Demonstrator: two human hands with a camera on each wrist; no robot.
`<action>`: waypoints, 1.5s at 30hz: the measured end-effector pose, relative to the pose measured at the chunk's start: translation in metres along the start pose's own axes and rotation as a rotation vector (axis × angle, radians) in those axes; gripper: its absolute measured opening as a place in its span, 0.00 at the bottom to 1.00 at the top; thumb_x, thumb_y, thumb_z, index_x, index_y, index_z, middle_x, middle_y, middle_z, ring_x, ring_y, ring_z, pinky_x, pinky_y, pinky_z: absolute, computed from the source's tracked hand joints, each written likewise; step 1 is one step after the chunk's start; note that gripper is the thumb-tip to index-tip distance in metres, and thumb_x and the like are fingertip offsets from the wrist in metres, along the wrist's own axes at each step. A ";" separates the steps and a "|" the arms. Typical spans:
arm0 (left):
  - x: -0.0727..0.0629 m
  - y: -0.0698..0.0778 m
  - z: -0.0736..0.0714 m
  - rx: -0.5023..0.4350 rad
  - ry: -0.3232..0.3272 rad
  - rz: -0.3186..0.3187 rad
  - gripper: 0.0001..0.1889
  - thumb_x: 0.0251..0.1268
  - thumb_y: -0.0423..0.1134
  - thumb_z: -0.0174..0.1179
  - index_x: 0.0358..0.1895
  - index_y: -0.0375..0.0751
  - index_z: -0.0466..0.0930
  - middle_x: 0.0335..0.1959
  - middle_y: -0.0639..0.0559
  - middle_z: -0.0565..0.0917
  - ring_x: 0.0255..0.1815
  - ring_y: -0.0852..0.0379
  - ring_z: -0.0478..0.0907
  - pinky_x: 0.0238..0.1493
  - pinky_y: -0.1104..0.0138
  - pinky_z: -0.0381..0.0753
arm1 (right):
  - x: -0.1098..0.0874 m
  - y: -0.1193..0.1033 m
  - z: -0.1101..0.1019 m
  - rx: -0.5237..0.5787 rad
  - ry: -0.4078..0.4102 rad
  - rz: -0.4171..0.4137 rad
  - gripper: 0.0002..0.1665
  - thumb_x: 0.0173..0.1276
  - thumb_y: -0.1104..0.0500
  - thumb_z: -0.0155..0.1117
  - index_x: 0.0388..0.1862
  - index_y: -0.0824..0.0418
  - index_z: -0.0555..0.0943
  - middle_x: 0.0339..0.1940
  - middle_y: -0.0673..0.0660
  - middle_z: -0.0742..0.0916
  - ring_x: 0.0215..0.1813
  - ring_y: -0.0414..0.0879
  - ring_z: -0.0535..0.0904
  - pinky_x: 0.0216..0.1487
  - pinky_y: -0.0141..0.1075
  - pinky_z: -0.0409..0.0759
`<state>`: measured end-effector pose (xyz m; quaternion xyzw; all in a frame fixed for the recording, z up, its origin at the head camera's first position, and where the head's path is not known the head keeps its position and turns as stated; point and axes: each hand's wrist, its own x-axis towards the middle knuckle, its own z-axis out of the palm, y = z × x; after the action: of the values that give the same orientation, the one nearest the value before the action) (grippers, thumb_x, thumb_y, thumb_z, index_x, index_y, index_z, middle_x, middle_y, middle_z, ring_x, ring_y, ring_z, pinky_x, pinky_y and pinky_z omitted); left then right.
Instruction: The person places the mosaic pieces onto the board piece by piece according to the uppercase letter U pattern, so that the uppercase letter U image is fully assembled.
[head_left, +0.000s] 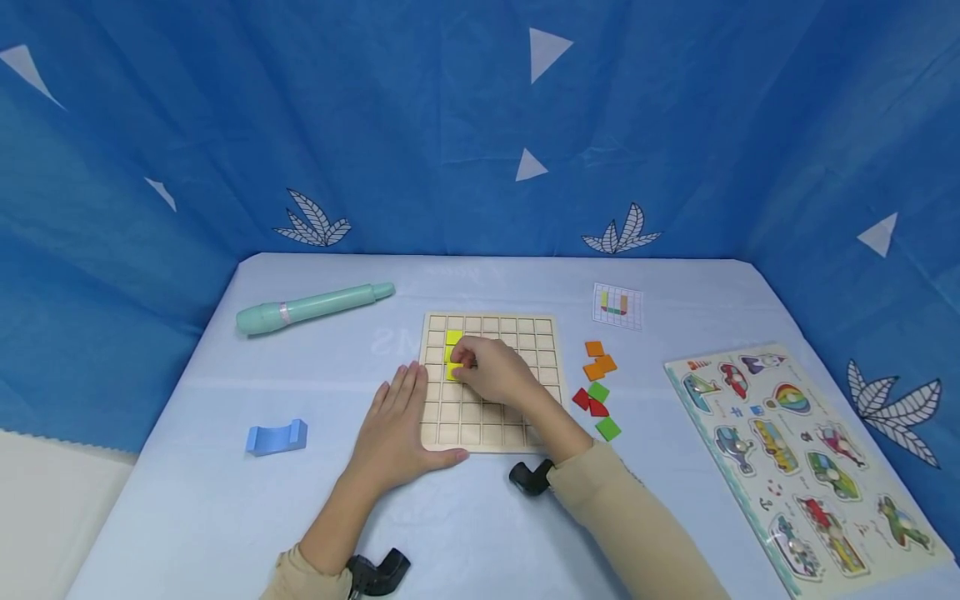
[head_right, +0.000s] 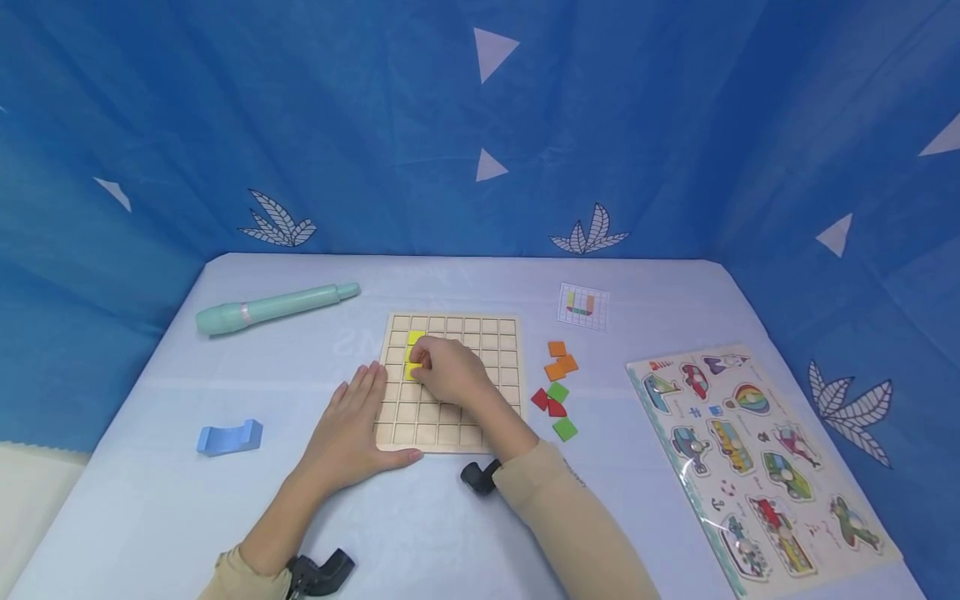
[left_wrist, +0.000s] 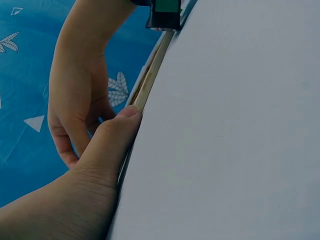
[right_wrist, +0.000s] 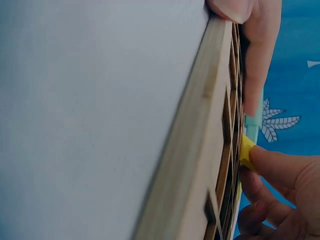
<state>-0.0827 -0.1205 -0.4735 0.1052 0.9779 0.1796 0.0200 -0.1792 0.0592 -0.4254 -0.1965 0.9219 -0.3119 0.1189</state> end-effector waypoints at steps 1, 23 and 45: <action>0.000 0.000 0.000 0.000 0.001 0.000 0.71 0.42 0.84 0.55 0.80 0.37 0.41 0.83 0.44 0.43 0.84 0.48 0.38 0.81 0.49 0.43 | 0.001 -0.001 0.001 -0.005 0.002 -0.004 0.04 0.67 0.56 0.68 0.40 0.50 0.82 0.31 0.45 0.83 0.34 0.42 0.77 0.39 0.35 0.75; 0.001 0.000 0.000 0.002 -0.005 -0.004 0.71 0.42 0.85 0.54 0.80 0.36 0.41 0.83 0.44 0.42 0.84 0.48 0.38 0.81 0.49 0.43 | 0.000 -0.004 0.003 -0.164 0.020 -0.028 0.07 0.65 0.55 0.71 0.42 0.51 0.88 0.34 0.45 0.83 0.36 0.39 0.77 0.38 0.34 0.77; 0.000 0.002 0.000 0.008 0.006 -0.009 0.71 0.41 0.85 0.55 0.80 0.36 0.41 0.83 0.44 0.43 0.84 0.47 0.38 0.82 0.49 0.43 | -0.048 0.014 -0.046 -0.078 0.059 -0.002 0.11 0.67 0.53 0.69 0.48 0.50 0.86 0.34 0.44 0.83 0.32 0.44 0.74 0.32 0.35 0.74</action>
<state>-0.0824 -0.1190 -0.4733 0.1005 0.9791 0.1758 0.0173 -0.1555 0.1148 -0.3938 -0.1924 0.9363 -0.2816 0.0836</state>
